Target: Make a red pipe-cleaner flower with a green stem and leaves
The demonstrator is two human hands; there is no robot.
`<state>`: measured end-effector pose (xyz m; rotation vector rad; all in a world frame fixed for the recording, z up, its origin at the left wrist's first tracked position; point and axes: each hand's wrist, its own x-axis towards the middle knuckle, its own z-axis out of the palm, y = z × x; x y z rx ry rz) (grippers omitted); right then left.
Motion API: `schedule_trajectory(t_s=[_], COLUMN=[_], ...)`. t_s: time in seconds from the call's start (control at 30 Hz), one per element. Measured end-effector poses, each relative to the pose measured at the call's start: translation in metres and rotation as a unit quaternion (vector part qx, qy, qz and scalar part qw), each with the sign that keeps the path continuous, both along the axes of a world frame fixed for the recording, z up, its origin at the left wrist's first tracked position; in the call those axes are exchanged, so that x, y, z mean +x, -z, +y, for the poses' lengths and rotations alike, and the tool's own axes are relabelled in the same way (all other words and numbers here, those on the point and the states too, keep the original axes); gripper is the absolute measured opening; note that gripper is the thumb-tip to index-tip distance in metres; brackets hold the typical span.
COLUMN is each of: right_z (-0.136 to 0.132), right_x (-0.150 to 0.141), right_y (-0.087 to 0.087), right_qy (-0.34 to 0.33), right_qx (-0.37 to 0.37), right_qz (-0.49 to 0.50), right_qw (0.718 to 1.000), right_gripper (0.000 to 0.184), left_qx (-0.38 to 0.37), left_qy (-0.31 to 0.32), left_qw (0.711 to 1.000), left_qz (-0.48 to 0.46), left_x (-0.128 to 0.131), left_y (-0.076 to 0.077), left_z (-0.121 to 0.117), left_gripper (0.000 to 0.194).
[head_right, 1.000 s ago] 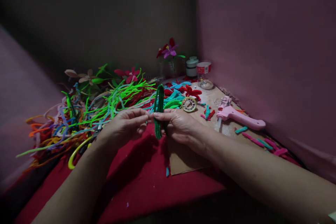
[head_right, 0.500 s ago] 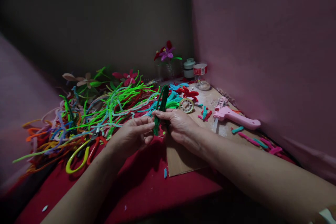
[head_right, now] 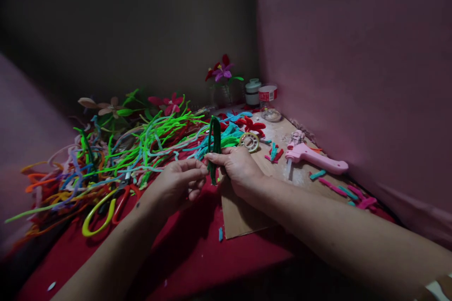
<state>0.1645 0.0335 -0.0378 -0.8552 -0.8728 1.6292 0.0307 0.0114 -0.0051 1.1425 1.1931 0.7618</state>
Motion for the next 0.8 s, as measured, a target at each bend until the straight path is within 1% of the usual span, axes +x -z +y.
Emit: schedule_trajectory(t_s=[0.07, 0.13, 0.2, 0.23, 0.27, 0.33, 0.43, 0.53, 0.6, 0.63, 0.73, 0.8], right_z=[0.0, 0.001, 0.0, -0.001, -0.003, -0.007, -0.014, -0.017, -0.018, -0.018, -0.02, -0.022], right_x=[0.001, 0.001, 0.001, 0.0, 0.0, -0.001, -0.002, -0.002, -0.003, -0.003, -0.004, -0.005], right_y=[0.0, -0.002, -0.004, -0.006, -0.008, -0.011, -0.012, -0.009, -0.008, -0.008, -0.01, -0.013], right_qy=[-0.003, -0.007, -0.02, -0.034, -0.052, -0.103, -0.173, -0.212, -0.226, -0.23, -0.232, -0.227], right_qx=[-0.002, -0.013, -0.035, -0.05, -0.066, -0.095, -0.097, -0.089, -0.092, -0.094, -0.105, -0.101], right_qz=[0.002, 0.017, 0.025, 0.023, 0.016, -0.001, -0.007, -0.013, -0.027, -0.036, -0.057, -0.066], right_qw=[1.0, 1.0, 0.999, 0.998, 0.996, 0.99, 0.98, 0.973, 0.969, 0.968, 0.965, 0.966], right_gripper=[0.011, 0.008, 0.007, 0.006, 0.005, 0.005, 0.008, 0.009, 0.011, 0.012, 0.015, 0.014], left_qx=[0.012, 0.037, 0.094, 0.135, 0.167, 0.188, 0.165, 0.148, 0.153, 0.16, 0.192, 0.213], left_qy=[0.008, 0.021, 0.01, -0.012, -0.035, -0.046, -0.022, -0.004, -0.001, -0.005, -0.038, -0.061], left_qw=[0.999, 0.994, 0.982, 0.973, 0.968, 0.971, 0.986, 0.988, 0.987, 0.986, 0.981, 0.975], left_qz=[0.033, 0.097, 0.166, 0.185, 0.186, 0.138, 0.027, -0.038, -0.05, -0.047, -0.011, 0.024], left_x=[0.0, -0.003, -0.009, -0.013, -0.017, -0.025, -0.031, -0.03, -0.029, -0.029, -0.029, -0.029], left_y=[-0.004, -0.011, -0.017, -0.019, -0.021, -0.02, -0.015, -0.013, -0.015, -0.015, -0.017, -0.017], left_z=[-0.001, 0.0, 0.003, 0.005, 0.008, 0.013, 0.018, 0.017, 0.016, 0.015, 0.013, 0.012], left_gripper=[0.019, 0.021, 0.025, 0.026, 0.024, 0.02, 0.026, 0.033, 0.034, 0.031, 0.021, 0.021])
